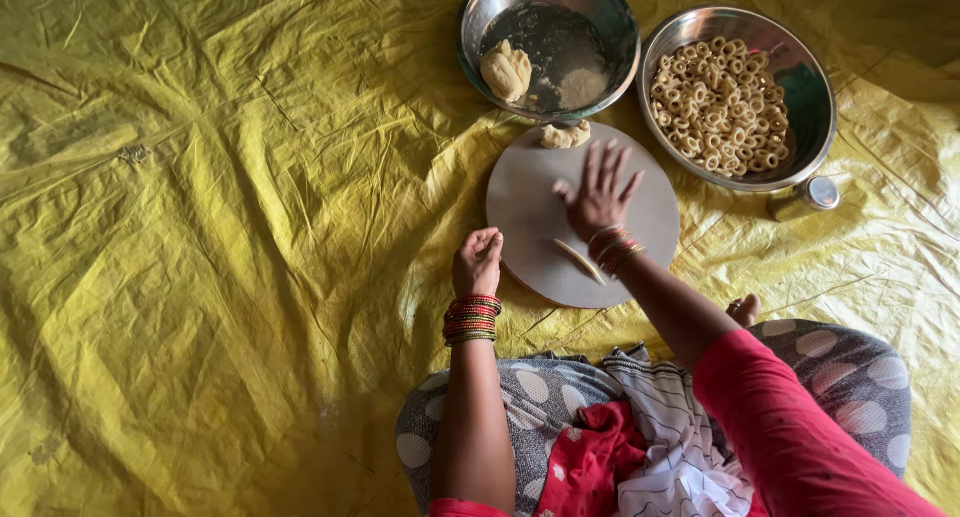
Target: The person sits on a yellow tarp and shapes small pieces of dough into ring-shaped snacks. They roll the dough into thin ropes on a round board, then coil and join the ends to form rings, placing the finished pieces into a metal bowl.
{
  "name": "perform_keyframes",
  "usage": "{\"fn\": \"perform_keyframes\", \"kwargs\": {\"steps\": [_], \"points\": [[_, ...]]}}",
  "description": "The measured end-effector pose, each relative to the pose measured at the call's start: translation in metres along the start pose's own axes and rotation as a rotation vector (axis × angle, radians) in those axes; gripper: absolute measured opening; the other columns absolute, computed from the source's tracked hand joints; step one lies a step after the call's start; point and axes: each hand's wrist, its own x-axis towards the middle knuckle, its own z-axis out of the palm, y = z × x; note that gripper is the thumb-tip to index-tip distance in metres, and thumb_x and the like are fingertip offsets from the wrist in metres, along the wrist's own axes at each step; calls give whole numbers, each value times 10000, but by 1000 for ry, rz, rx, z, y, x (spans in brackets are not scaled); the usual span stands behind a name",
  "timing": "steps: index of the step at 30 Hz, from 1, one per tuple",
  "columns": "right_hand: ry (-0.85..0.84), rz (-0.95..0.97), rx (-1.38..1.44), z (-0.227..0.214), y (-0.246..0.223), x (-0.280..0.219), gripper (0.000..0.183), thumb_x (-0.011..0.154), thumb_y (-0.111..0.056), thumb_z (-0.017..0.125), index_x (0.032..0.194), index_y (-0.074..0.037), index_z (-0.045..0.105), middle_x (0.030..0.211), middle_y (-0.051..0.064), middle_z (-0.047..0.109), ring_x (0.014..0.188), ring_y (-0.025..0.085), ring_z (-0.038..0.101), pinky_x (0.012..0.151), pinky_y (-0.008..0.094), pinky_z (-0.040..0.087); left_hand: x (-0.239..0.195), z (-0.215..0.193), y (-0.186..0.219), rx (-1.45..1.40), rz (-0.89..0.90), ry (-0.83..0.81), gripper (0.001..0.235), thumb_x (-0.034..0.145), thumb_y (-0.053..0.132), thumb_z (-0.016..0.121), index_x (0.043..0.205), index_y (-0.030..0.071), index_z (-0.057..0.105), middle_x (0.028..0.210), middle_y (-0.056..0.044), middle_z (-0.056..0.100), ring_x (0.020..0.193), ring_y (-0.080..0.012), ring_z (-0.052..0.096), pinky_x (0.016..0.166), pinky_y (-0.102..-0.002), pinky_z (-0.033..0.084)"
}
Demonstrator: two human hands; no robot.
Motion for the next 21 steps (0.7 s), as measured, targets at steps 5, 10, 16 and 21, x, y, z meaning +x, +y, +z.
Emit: {"fn": "perform_keyframes", "kwargs": {"steps": [5,10,16,21], "points": [[-57,-330,28,30,-35,-77,977,958,-759,283,1645,-113,28,1714,188,-7,1569,389,-17,1206,684,-16,0,-2,-4,83,213,38,281,964,319,734,1120,86,752,1134,-111,783,936,-172,721,765,-308,570],[7,-135,13,20,-18,-40,1008,946,-783,326,1673,-142,52,1732,179,14,1594,403,-3,1216,694,-10,-2,1,-1,62,2,-20,304,924,342,704,1117,108,723,1162,-90,753,1001,-210,735,837,-364,603],[3,-186,-148,18,-23,-43,1037,925,-810,325,1675,-148,50,1737,178,25,1588,396,1,1189,703,-20,3,7,-10,90,155,-27,308,932,329,716,1100,72,729,1134,-103,773,1093,-205,719,962,-358,547],[-128,-359,5,13,-43,-81,1010,932,-787,319,1662,-147,41,1725,179,9,1577,396,-22,1193,694,-43,5,3,-15,61,205,-49,308,948,332,724,1103,67,729,1136,-112,774,1102,-219,717,976,-365,542]]}}
